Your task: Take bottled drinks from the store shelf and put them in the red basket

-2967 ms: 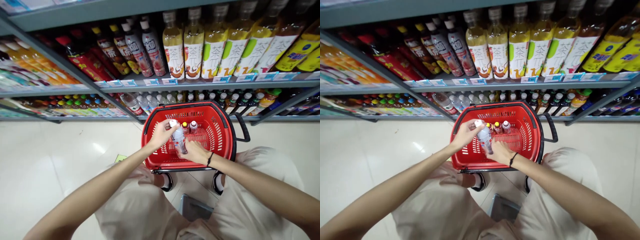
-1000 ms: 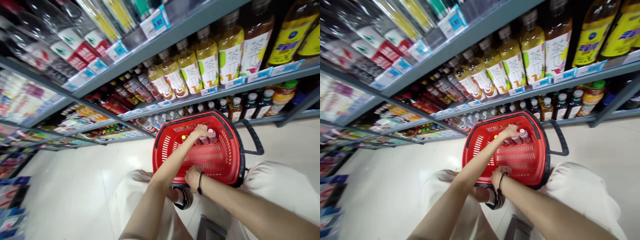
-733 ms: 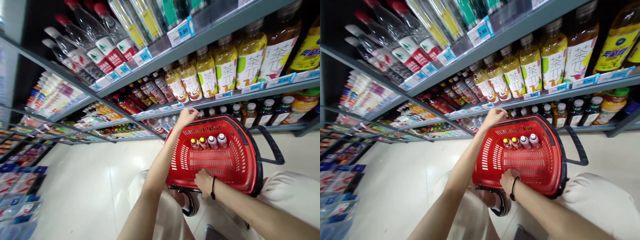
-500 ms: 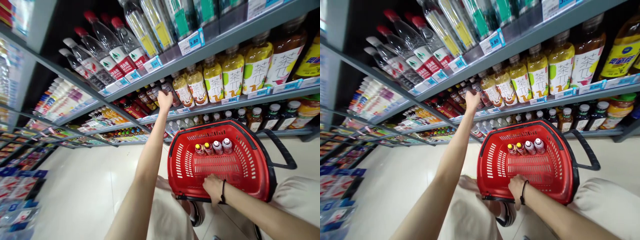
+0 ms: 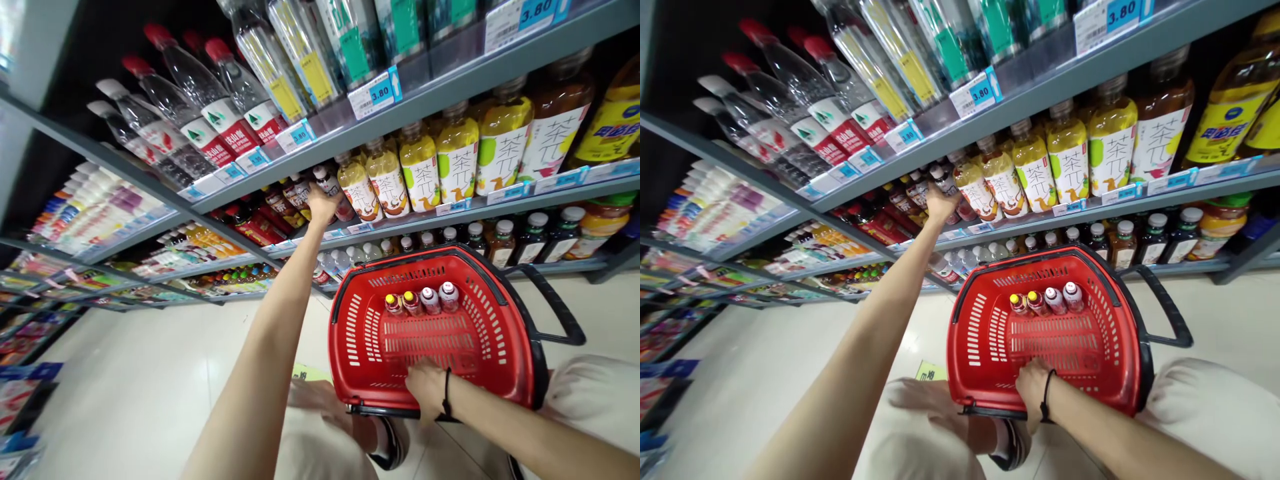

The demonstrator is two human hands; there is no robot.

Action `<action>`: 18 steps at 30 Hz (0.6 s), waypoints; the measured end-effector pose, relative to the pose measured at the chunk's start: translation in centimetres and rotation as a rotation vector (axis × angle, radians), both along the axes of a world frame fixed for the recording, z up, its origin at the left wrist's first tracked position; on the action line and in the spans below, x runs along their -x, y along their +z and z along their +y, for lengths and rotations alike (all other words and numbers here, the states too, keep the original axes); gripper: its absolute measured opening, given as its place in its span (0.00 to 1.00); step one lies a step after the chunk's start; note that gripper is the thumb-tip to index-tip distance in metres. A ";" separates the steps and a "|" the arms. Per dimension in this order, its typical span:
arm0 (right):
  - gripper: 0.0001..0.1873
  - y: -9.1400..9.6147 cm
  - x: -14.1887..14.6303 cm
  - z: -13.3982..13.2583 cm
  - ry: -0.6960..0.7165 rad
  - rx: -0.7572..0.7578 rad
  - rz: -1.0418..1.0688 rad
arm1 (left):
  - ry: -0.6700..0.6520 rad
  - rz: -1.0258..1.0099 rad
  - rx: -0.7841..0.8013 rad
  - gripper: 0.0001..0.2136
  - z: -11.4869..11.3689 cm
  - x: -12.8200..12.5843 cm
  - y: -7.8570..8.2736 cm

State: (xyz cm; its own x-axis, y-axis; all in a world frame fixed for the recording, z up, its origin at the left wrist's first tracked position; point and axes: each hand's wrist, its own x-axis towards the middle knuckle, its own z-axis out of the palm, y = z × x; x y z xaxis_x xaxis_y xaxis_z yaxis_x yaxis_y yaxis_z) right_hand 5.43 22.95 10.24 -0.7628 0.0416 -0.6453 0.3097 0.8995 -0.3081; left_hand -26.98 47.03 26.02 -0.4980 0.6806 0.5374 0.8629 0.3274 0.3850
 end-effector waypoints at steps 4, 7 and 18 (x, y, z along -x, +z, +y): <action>0.35 -0.5 -0.1 -0.3 -0.019 -0.006 -0.008 | -0.009 0.052 0.007 0.25 -3.3 0.0 0.8; 0.38 -0.1 -0.6 -0.5 -0.052 -0.009 -0.005 | -0.067 0.127 -0.090 0.27 -7.7 -1.1 1.5; 0.18 1.9 -1.2 3.9 -0.632 0.138 0.524 | -0.546 -0.374 -0.365 0.26 -26.4 -12.4 -1.0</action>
